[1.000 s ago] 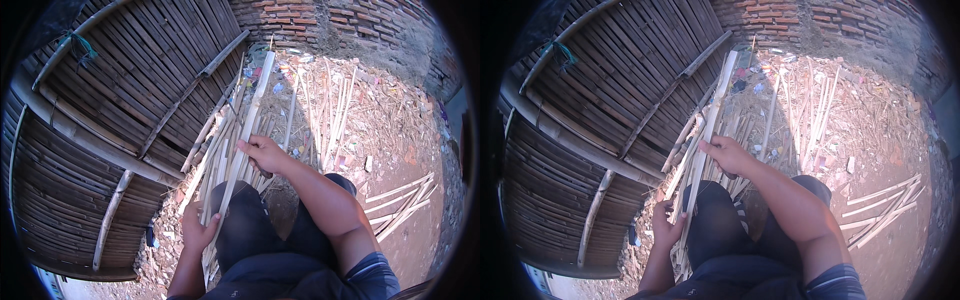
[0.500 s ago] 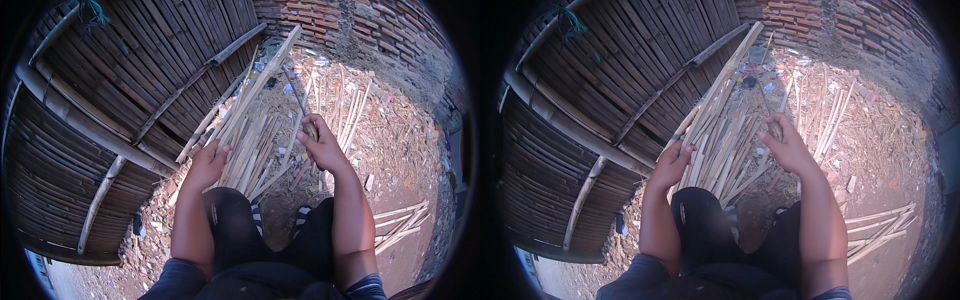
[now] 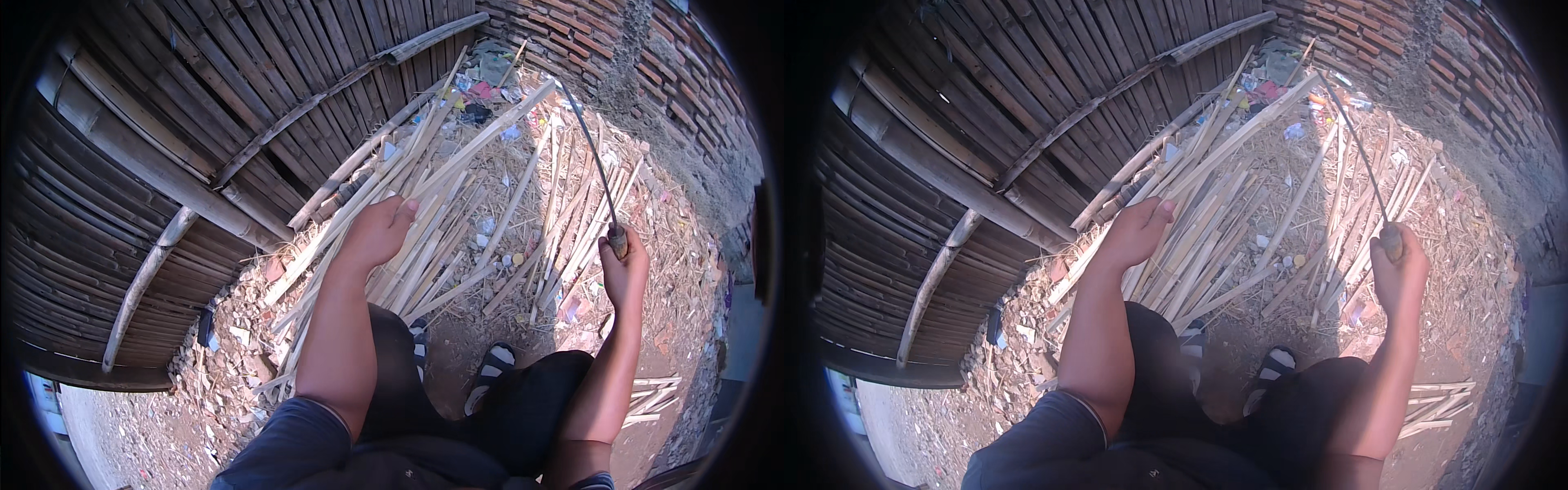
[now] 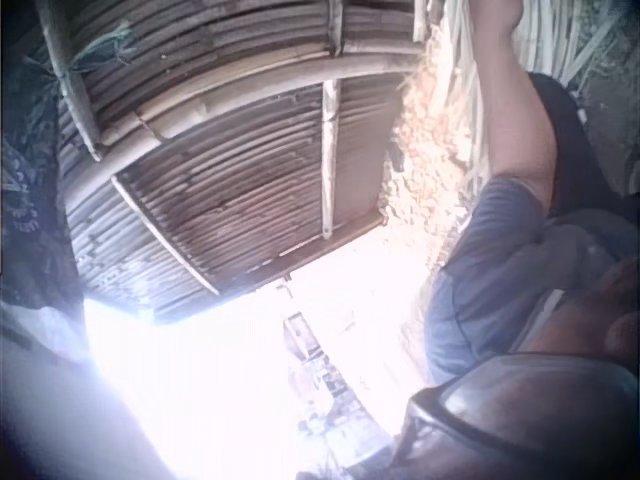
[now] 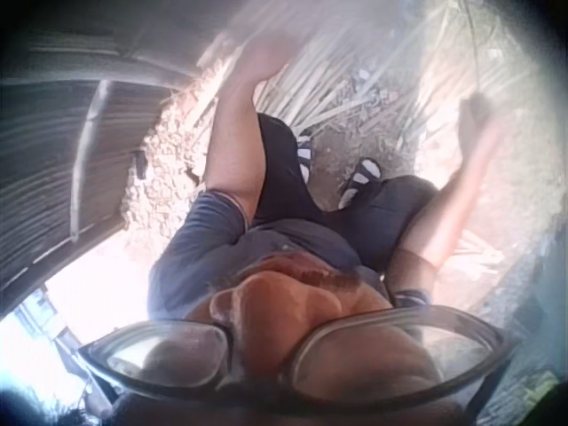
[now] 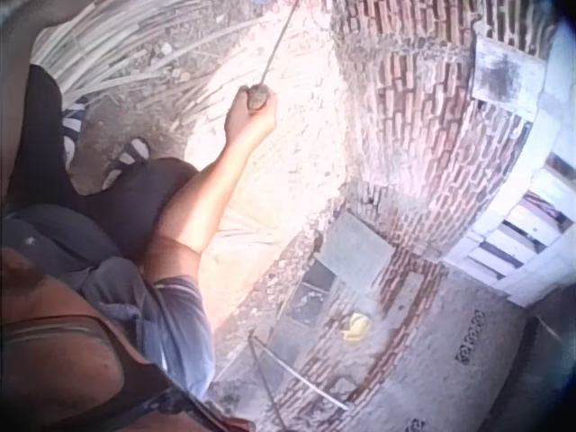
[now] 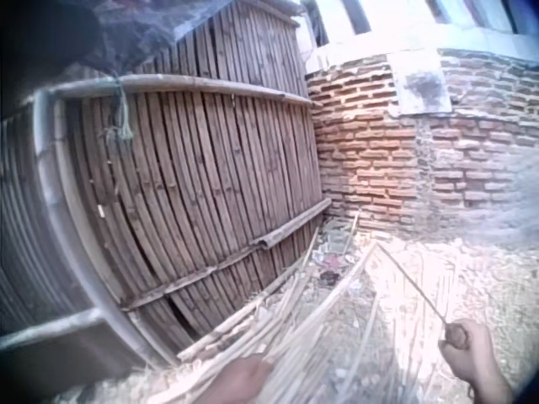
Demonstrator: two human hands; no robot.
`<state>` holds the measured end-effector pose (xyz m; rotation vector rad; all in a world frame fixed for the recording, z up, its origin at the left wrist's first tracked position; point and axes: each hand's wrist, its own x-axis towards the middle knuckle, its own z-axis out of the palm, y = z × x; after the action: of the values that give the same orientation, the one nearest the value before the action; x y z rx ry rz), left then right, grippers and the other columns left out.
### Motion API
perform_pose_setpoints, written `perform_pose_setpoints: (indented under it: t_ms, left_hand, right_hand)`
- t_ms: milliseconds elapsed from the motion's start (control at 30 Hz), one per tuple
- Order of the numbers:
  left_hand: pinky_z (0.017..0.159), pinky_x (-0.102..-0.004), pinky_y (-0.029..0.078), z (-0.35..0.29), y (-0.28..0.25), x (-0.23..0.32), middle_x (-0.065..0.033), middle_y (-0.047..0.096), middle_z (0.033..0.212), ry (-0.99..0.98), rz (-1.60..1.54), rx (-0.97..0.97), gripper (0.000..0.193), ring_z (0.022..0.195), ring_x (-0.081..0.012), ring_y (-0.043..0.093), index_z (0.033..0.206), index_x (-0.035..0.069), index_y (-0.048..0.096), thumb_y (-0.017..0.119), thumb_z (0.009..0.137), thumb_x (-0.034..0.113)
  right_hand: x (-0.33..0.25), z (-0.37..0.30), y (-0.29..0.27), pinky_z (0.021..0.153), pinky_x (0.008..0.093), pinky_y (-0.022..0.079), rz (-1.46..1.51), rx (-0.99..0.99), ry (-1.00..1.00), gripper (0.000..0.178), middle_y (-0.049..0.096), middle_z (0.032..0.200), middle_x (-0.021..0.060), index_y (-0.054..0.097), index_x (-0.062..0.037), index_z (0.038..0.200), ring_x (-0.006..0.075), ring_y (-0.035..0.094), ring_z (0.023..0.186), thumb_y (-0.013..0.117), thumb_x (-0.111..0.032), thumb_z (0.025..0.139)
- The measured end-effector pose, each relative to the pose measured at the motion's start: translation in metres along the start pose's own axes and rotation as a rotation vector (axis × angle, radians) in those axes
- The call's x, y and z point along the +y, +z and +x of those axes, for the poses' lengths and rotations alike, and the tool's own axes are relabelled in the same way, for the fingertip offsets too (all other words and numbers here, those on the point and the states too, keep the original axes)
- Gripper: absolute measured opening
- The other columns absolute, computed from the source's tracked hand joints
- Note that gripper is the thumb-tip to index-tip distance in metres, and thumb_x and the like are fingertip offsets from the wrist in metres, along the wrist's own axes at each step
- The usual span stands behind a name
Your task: The person holds a curved blade and scrapes it along the surface of thin bamboo strips to shave and smooth them, handling the strips one at a time and moving them from one pile to another.
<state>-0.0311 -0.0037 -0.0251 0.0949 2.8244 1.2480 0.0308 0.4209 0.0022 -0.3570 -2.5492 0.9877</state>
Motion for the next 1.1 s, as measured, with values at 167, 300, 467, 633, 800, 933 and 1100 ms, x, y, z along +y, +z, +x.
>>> perform_pose_setpoints:
  t_ms: [167,300,467,633,800,933,1100]
  left_hand:
    - [0.089,-0.0448,0.052,-0.012,-0.012,-0.018,-0.0194,0.072,0.094,-0.051,-0.028,-0.060,0.058,0.093,-0.0343,0.069,0.105,0.002,0.072,0.051,0.112,0.055]
    - [0.089,-0.0439,0.053,-0.013,-0.016,-0.017,-0.0181,0.072,0.094,-0.090,-0.043,-0.159,0.058,0.093,-0.0311,0.069,0.105,0.002,0.072,0.053,0.111,0.056]
    - [0.088,-0.0432,0.052,-0.018,-0.017,-0.015,-0.0164,0.072,0.093,-0.138,0.005,-0.258,0.058,0.091,-0.0296,0.067,0.105,0.003,0.073,0.054,0.110,0.056]
    - [0.086,-0.0393,0.050,-0.022,-0.020,-0.010,-0.0089,0.066,0.088,-0.098,0.020,-0.325,0.053,0.088,-0.0223,0.062,0.100,0.004,0.073,0.055,0.110,0.053]
    - [0.089,-0.0402,0.050,-0.026,-0.020,-0.005,-0.0118,0.068,0.093,-0.079,0.007,-0.309,0.052,0.093,-0.0241,0.063,0.100,0.003,0.072,0.055,0.110,0.051]
    - [0.089,-0.0404,0.050,-0.024,-0.020,-0.003,-0.0120,0.069,0.093,-0.078,0.034,-0.315,0.052,0.092,-0.0248,0.063,0.099,0.004,0.073,0.055,0.110,0.051]
    - [0.088,-0.0407,0.051,-0.026,-0.021,-0.002,-0.0123,0.069,0.092,-0.050,-0.005,-0.325,0.050,0.092,-0.0243,0.063,0.099,0.003,0.072,0.056,0.111,0.048]
  right_hand:
    - [-0.028,0.002,0.031,0.070,0.0357,0.054,0.106,-0.015,-0.097,0.023,0.077,0.086,0.0123,0.072,-0.0016,0.111,0.0180,0.071,0.077,0.075,-0.015,0.093]
    - [-0.040,-0.010,0.029,0.072,0.0380,0.056,0.028,-0.168,-0.153,0.028,0.076,0.085,0.0123,0.072,-0.0052,0.113,0.0245,0.074,0.077,0.077,-0.021,0.090]
    - [-0.045,-0.023,0.039,0.076,0.0480,0.057,-0.252,-0.209,-0.457,0.038,0.074,0.091,0.0167,0.073,-0.0102,0.119,0.0391,0.073,0.086,0.083,-0.029,0.087]
    - [-0.028,-0.009,0.039,0.076,0.0484,0.057,-0.297,-0.145,-0.317,0.037,0.075,0.093,0.0167,0.073,-0.0103,0.118,0.0390,0.074,0.088,0.081,-0.034,0.091]
    - [-0.025,-0.004,0.025,0.075,0.0484,0.057,-0.257,-0.133,-0.192,0.034,0.075,0.089,0.0160,0.074,-0.0121,0.115,0.0397,0.074,0.085,0.081,-0.035,0.091]
    - [-0.020,-0.006,0.027,0.076,0.0490,0.056,-0.253,-0.143,-0.266,0.035,0.076,0.092,0.0171,0.074,-0.0115,0.114,0.0401,0.074,0.087,0.082,-0.036,0.090]
    - [-0.020,0.000,0.020,0.078,0.0492,0.057,-0.278,-0.147,-0.132,0.035,0.077,0.096,0.0170,0.074,-0.0124,0.116,0.0398,0.075,0.090,0.082,-0.035,0.090]
